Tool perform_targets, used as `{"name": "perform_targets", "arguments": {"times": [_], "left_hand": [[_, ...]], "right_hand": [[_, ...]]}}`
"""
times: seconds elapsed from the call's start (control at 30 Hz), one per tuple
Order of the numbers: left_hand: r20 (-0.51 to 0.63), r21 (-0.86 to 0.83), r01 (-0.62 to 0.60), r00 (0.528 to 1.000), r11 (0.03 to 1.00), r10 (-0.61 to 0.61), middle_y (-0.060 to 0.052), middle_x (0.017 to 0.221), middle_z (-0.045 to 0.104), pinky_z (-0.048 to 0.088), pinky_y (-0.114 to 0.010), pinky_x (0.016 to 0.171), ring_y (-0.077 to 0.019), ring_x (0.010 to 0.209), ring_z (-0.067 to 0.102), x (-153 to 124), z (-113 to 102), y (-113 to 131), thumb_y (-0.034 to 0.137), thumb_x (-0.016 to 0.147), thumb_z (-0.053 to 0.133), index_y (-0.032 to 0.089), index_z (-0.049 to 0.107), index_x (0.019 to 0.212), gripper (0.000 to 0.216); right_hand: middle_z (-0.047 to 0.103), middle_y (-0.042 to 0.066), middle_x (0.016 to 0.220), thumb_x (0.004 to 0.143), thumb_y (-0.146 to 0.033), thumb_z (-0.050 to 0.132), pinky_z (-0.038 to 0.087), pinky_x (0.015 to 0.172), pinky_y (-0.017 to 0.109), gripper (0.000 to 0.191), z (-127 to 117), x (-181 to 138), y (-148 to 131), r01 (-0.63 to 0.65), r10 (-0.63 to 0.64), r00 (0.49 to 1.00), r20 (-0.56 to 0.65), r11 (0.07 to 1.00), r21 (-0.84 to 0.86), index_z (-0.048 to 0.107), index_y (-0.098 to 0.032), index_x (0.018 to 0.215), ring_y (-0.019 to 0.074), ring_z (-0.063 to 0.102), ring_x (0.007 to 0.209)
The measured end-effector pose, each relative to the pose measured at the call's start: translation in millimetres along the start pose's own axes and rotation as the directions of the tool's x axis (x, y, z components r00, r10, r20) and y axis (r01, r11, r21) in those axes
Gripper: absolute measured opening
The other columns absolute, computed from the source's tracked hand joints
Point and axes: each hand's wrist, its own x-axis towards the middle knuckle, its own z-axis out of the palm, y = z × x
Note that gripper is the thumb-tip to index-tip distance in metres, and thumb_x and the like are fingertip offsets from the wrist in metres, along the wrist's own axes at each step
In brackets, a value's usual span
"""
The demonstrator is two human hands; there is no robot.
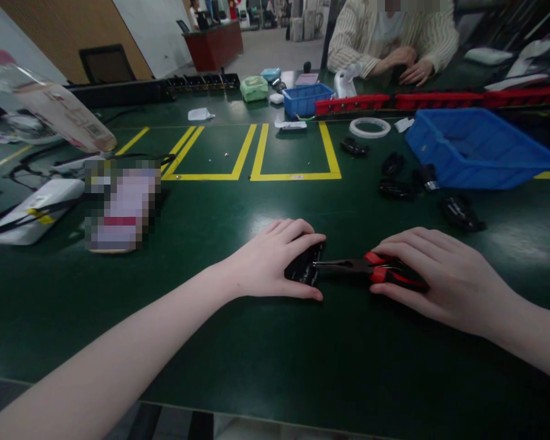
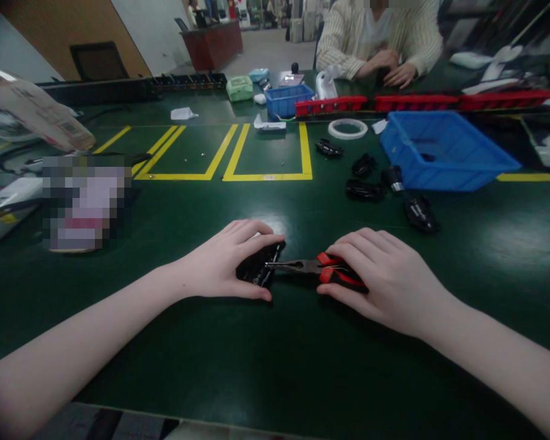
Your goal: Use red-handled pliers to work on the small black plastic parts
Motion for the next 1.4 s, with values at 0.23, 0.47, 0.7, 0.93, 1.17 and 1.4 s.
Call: {"name": "perform_targets", "arguments": {"times": [0.23,0.47,0.7,0.93,1.17,1.4], "left_hand": [[0.016,0.007,-0.007,1.000,1.000,0.007,-0.017,0.128,0.056,0.046,-0.044,0.098,-0.0320,0.115,0.054,0,1,-2,0.069,0.082,0.065,0.009,0.050,0.139,0.084],[-0.022,0.030,-0.015,1.000,0.999,0.015,-0.015,0.125,0.057,0.046,-0.043,0.093,-0.0312,0.110,0.056,0,4,-4,0.079,0.085,0.050,0.012,0.052,0.138,0.085],[-0.074,0.051,-0.025,0.997,0.998,0.028,-0.015,0.120,0.059,0.047,-0.040,0.090,-0.0289,0.104,0.058,1,4,-2,0.080,0.085,0.049,0.010,0.055,0.134,0.085],[-0.045,0.020,0.008,0.999,1.000,-0.007,-0.014,0.119,0.060,0.046,-0.042,0.091,-0.0301,0.105,0.058,2,4,4,0.081,0.082,0.051,0.014,0.056,0.131,0.083],[-0.063,0.037,-0.020,0.998,0.999,0.023,-0.013,0.119,0.061,0.046,-0.041,0.092,-0.0296,0.104,0.059,-1,4,3,0.076,0.080,0.061,0.012,0.056,0.131,0.082],[-0.077,0.105,-0.029,0.996,0.994,0.037,-0.014,0.120,0.061,0.044,-0.042,0.095,-0.0304,0.106,0.058,-3,3,4,0.073,0.082,0.060,0.011,0.057,0.131,0.079]], "right_hand": [[0.067,0.010,0.092,0.094,-0.050,0.051,0.051,0.064,0.039,0.032,2,-1,3,-0.035,0.032,0.998,0.050,0.997,0.069,0.057,-0.021,0.106,0.0249,0.063,0.079],[0.068,0.011,0.093,0.096,-0.052,0.046,0.051,0.064,0.043,0.033,0,0,1,-0.114,0.103,0.990,0.096,0.987,0.114,0.060,-0.023,0.105,0.0283,0.064,0.083],[0.066,0.011,0.097,0.095,-0.048,0.051,0.051,0.068,0.044,0.031,-1,-2,1,-0.077,0.066,0.993,0.095,0.991,0.109,0.058,-0.022,0.110,0.0283,0.063,0.085],[0.065,0.011,0.096,0.096,-0.046,0.049,0.049,0.067,0.044,0.027,1,-2,0,-0.053,0.046,0.995,0.090,0.996,0.073,0.055,-0.024,0.111,0.0280,0.061,0.084],[0.064,0.009,0.094,0.096,-0.048,0.049,0.050,0.066,0.036,0.031,-4,-1,7,0.014,-0.018,0.997,0.073,0.998,0.062,0.054,-0.020,0.109,0.0220,0.062,0.081],[0.064,0.008,0.094,0.095,-0.048,0.053,0.048,0.065,0.036,0.031,-12,-4,12,0.017,-0.021,0.997,0.081,0.999,0.043,0.055,-0.021,0.110,0.0222,0.061,0.083]]}}
